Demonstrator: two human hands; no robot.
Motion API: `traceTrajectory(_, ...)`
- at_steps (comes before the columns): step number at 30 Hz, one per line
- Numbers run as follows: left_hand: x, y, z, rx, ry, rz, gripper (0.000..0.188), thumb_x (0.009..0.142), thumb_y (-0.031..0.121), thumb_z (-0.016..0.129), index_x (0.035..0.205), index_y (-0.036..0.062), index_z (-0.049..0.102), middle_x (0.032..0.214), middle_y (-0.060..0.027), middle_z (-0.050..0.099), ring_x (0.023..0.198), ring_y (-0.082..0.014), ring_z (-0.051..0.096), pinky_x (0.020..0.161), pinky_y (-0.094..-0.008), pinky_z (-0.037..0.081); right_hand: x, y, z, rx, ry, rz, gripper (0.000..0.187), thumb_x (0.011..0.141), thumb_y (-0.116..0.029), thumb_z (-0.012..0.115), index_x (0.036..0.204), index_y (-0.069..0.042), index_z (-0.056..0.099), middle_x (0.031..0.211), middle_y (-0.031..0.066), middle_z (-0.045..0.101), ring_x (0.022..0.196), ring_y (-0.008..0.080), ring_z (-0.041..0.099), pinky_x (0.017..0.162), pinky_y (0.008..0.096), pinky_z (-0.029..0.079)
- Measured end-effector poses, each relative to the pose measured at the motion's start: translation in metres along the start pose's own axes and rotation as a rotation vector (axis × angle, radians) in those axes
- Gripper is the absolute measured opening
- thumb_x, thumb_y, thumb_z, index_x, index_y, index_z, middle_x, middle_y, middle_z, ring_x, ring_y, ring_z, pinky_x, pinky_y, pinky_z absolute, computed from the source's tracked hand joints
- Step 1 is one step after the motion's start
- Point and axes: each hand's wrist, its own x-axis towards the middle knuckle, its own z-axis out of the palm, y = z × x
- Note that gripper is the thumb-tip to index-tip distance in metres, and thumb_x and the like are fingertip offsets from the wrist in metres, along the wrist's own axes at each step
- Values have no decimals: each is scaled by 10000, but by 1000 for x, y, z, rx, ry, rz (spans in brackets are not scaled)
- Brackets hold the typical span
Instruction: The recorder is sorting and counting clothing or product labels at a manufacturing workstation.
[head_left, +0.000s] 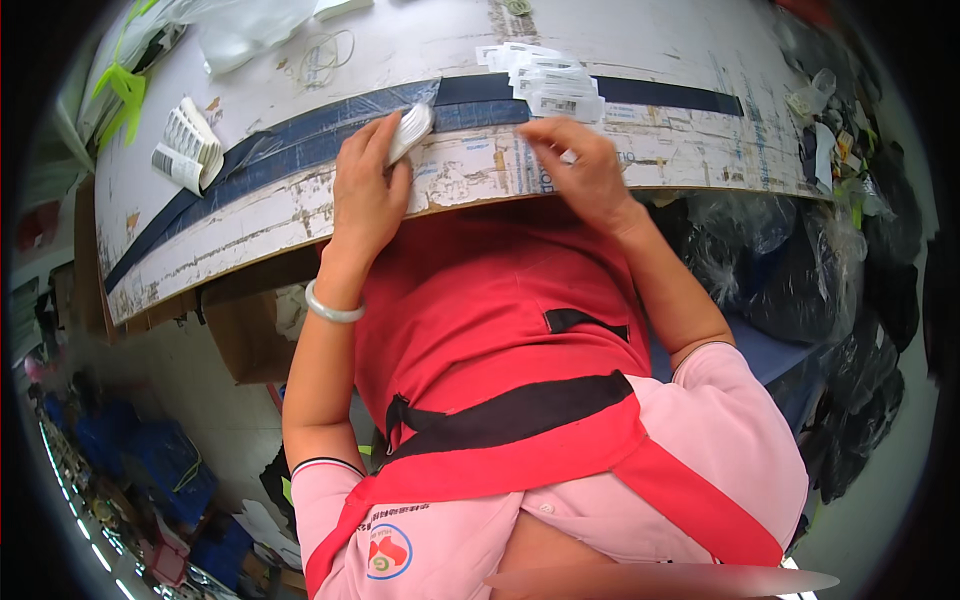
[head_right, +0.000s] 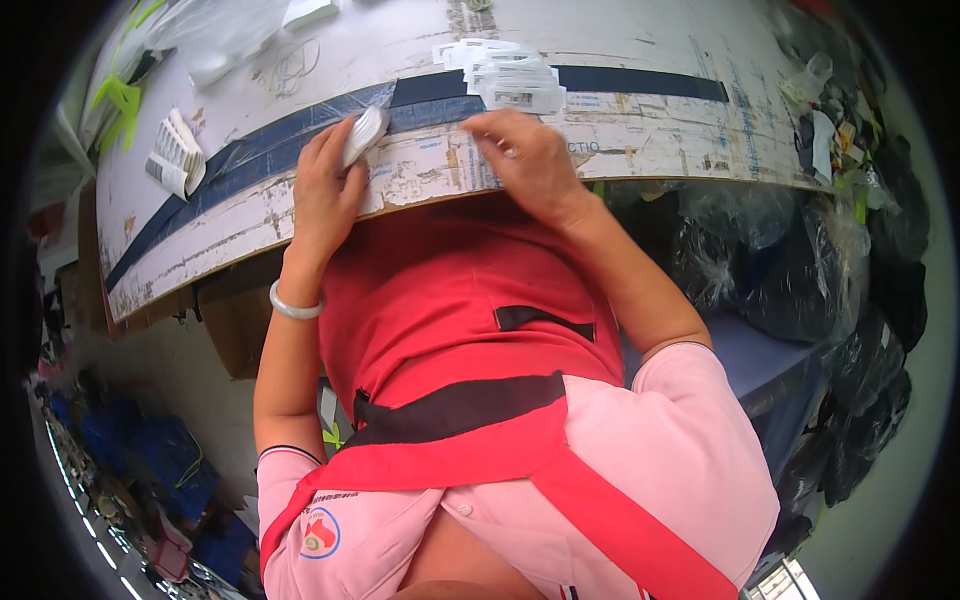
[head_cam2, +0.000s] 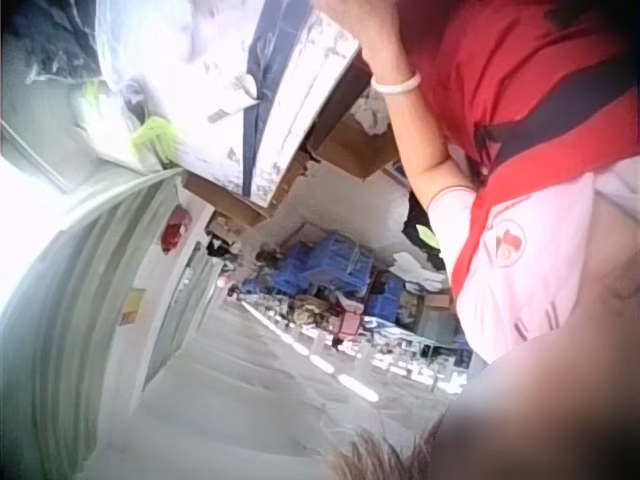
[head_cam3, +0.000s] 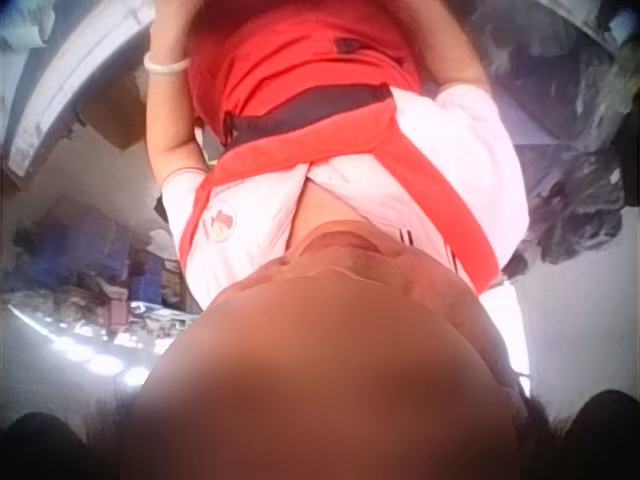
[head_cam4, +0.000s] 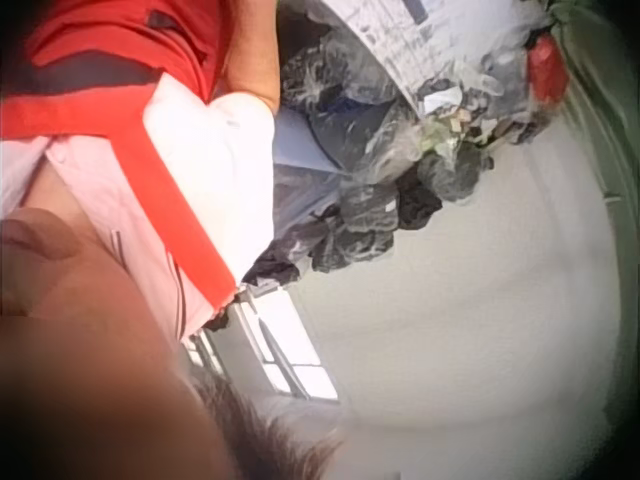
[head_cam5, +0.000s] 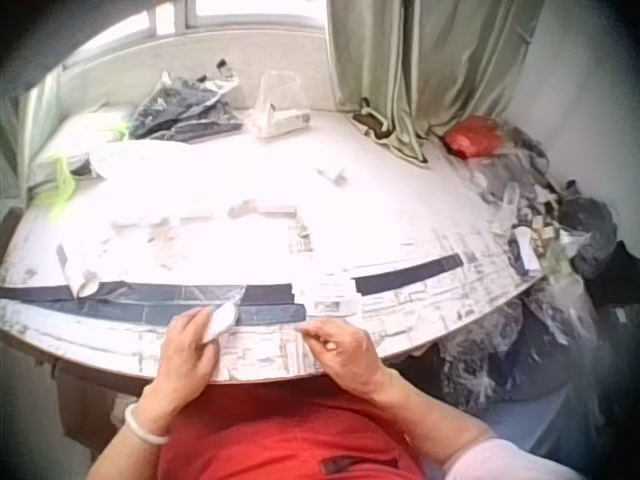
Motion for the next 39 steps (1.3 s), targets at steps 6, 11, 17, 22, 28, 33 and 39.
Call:
traceTrajectory(6, 6, 22, -21, -79, -135, -70, 584, 772, 69, 674, 1323, 29, 486, 1306, -195, 497, 1210, -353, 469, 1021, -405, 376, 36, 55, -58, -314, -28, 19, 491, 775, -217, 739, 1228, -109, 583, 1199, 95, 587, 1102, 262, 563, 924, 356, 462)
traceTrajectory(11, 18, 39, -32, -32, -173, -82, 590, 762, 88, 712, 1308, 30, 498, 1303, -175, 500, 1212, -349, 470, 1020, -414, 373, 73, 76, -63, -496, -264, -84, 780, 692, -337, 792, 1380, -178, 460, 1391, 117, 436, 1311, 298, 382, 1115, 410, 302)
traceTrajectory(17, 50, 73, -12, -295, -181, -92, 421, 831, 83, 677, 1241, 51, 587, 1263, -131, 558, 1147, -245, 549, 954, -339, 426, 104, 79, -59, -596, -451, 42, 898, 589, -345, 850, 1379, -166, 463, 1363, 122, 455, 1298, 300, 380, 1105, 408, 317)
traceTrajectory(22, 113, 53, 54, -81, -173, 62, 319, 888, 176, 610, 1173, 34, 627, 1170, -156, 609, 1045, -285, 596, 894, -362, 463, 110, 74, -57, -546, -486, 64, 851, 569, -307, 859, 1323, -141, 501, 1322, 118, 483, 1281, 301, 392, 1098, 411, 324)
traceTrajectory(28, 158, 40, 87, 253, -310, 53, 462, 887, 376, 596, 1165, 8, 627, 1082, -209, 635, 1007, -342, 608, 873, -386, 475, 107, 69, -56, -439, -440, 70, 770, 605, -287, 843, 1283, -127, 516, 1272, 127, 527, 1242, 315, 433, 1077, 420, 348)
traceTrajectory(33, 164, 55, 79, 51, -608, -182, 568, 851, 451, 638, 1183, -9, 614, 1004, -205, 664, 939, -318, 642, 824, -378, 493, 98, 76, -53, -362, -384, 115, 726, 642, -289, 825, 1276, -125, 511, 1221, 138, 567, 1173, 351, 495, 1006, 457, 414)
traceTrajectory(39, 125, 87, 51, -306, -508, -175, 418, 810, 232, 734, 1124, -15, 610, 941, -165, 680, 838, -255, 645, 774, -340, 501, 81, 48, -63, -168, -432, 156, 470, 707, -236, 785, 1114, -76, 613, 1055, 134, 621, 1009, 275, 596, 859, 372, 475)
